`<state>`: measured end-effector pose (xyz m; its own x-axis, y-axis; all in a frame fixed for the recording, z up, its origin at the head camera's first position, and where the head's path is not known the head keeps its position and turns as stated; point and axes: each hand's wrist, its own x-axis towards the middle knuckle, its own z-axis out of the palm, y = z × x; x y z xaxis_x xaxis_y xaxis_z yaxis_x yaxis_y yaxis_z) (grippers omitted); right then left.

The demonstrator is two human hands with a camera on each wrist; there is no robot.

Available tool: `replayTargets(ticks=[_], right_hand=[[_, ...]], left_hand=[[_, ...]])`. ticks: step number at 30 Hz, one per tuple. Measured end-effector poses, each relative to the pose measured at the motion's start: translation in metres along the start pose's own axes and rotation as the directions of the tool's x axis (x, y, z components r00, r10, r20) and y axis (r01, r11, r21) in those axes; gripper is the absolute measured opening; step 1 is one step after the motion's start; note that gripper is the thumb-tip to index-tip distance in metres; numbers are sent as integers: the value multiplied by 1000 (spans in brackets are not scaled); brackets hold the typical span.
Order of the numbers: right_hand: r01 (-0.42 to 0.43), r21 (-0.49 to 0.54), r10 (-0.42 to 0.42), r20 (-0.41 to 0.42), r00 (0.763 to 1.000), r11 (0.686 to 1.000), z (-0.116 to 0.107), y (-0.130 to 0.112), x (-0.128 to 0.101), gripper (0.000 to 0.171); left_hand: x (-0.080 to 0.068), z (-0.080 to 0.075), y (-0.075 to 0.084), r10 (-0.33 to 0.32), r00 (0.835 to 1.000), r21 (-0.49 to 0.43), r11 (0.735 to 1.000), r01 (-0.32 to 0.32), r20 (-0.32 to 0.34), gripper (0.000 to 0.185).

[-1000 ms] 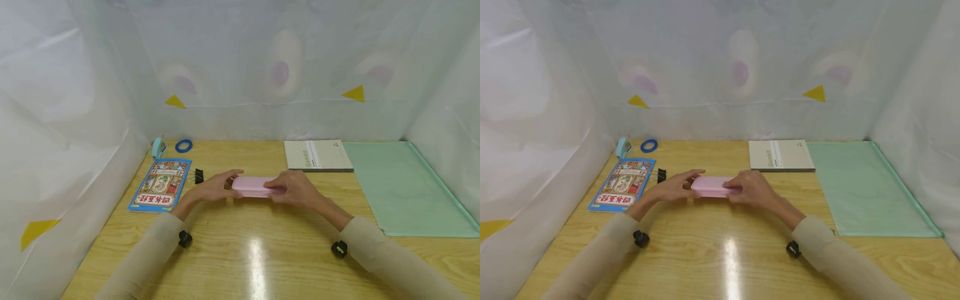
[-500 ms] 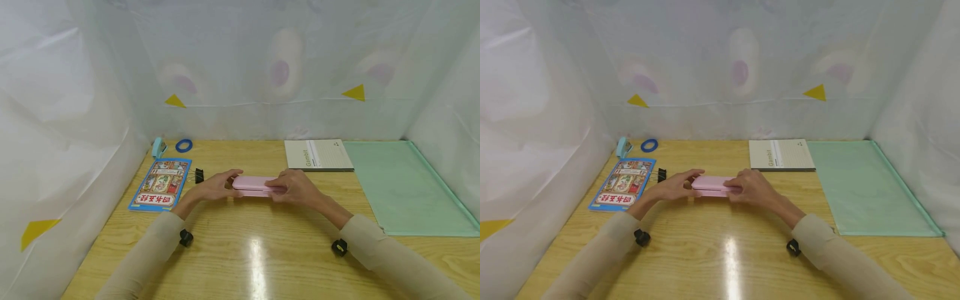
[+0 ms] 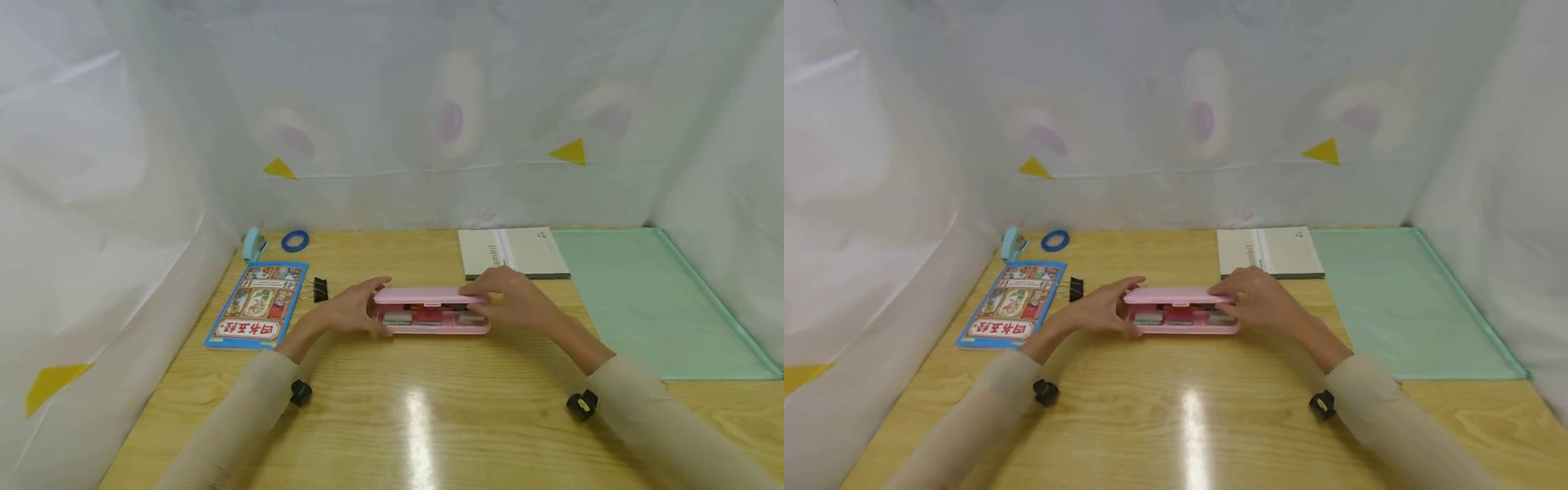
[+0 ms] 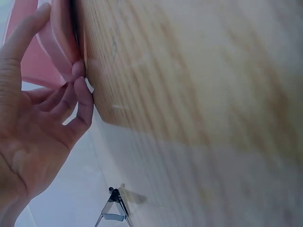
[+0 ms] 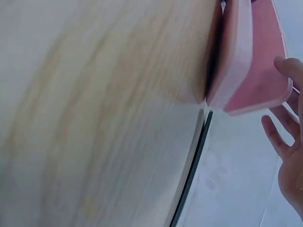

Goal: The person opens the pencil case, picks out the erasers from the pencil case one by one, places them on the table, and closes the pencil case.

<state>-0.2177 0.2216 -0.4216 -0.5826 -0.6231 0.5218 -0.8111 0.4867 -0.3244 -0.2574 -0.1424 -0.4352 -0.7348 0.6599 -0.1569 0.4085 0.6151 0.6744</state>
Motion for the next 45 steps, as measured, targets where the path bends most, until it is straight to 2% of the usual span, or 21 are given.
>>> replayTargets(ticks=[3, 8, 12, 16, 19, 26, 30, 33, 36, 39, 45], right_hand=[[-70, 31, 71, -19, 997, 997, -9, 4, -5, 28], [-159, 71, 161, -17, 987, 985, -17, 9, -7, 26], [-268, 126, 267, 23, 963, 955, -22, 10, -6, 22], [-405, 173, 402, 54, 914, 898, -25, 12, -2, 18], [-483, 207, 483, 58, 874, 851, -24, 19, 2, 22], [-540, 341, 572, 9, 820, 769, -11, 39, 9, 30], [-615, 362, 651, 30, 759, 701, 0, 49, 13, 33], [-683, 322, 704, 68, 707, 655, 7, 56, 16, 33], [-720, 279, 725, 103, 681, 636, 11, 60, 18, 34], [-731, 261, 730, 119, 673, 631, 13, 61, 19, 36], [-731, 282, 751, 53, 658, 621, 5, 51, 14, 41]], left_hand=[[-1, 1, -1, 9, 1000, -21, 1000, -9, 9, 113], [-2, 5, -1, 34, 999, -125, 992, -31, 20, 109], [-3, 8, -1, 53, 999, -86, 995, -52, 9, 114], [-5, 7, -3, 81, 997, -68, 994, -81, -4, 113], [-8, 5, -4, 69, 998, -93, 993, -69, -10, 115], [-14, 3, -5, 1, 1000, -166, 986, -4, -17, 127], [-15, 4, -4, 8, 1000, -179, 984, -13, -28, 131], [-15, 5, -4, 6, 1000, -168, 986, -11, -31, 129], [-15, 4, -4, -5, 1000, -149, 989, 2, -23, 122], [-14, 3, -5, -11, 1000, -137, 991, 9, -14, 118], [-11, 2, -6, 7, 1000, -116, 993, -6, 7, 117]])
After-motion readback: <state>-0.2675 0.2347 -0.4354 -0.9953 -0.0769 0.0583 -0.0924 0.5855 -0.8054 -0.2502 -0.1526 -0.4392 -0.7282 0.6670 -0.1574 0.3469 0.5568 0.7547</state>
